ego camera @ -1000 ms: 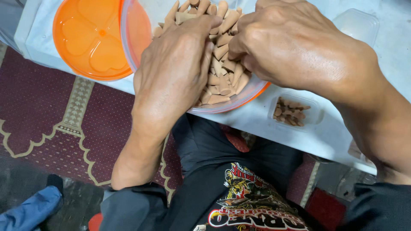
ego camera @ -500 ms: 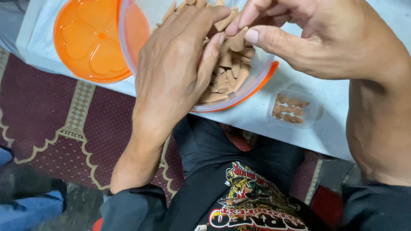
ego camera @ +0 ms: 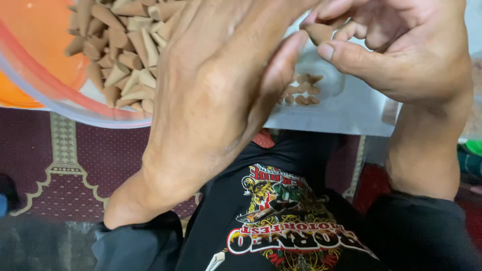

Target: The person transfers small, cone-shaped objects from a large orange-lidded bucket into a small clear plastic container. They pick up the cones by hand and place them into the container, arranging them in rows.

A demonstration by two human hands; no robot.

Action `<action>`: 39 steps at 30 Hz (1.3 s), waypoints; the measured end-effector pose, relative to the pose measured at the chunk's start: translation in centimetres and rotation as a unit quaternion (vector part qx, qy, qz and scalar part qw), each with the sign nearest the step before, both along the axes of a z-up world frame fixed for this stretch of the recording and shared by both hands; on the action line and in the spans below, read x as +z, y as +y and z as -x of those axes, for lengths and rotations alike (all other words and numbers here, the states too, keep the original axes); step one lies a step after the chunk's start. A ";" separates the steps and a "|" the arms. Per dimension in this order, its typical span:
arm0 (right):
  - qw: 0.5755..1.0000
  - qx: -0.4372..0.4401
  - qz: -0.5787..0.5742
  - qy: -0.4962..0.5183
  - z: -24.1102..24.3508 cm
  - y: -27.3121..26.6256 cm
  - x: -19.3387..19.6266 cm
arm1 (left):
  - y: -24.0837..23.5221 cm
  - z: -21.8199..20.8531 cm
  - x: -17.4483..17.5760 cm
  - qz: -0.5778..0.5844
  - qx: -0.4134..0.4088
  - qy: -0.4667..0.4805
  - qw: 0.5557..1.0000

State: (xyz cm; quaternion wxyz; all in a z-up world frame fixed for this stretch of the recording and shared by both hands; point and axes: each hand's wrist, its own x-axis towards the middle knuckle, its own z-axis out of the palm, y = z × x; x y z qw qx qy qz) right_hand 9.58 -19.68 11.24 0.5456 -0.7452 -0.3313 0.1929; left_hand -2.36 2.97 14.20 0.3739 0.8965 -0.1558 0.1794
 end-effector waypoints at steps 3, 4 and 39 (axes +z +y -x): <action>1.000 -0.026 -0.006 0.012 1.8 -1.0 -0.4 | -2.0 0.1 -0.8 0.048 -0.047 0.067 0.995; 0.999 -0.028 -0.006 0.017 1.7 -2.2 -1.6 | -2.3 0.0 -1.2 0.049 -0.048 0.072 0.995; 0.946 0.035 0.203 -0.249 2.0 0.4 -8.1 | -5.7 -0.8 -15.6 0.217 0.082 0.266 0.936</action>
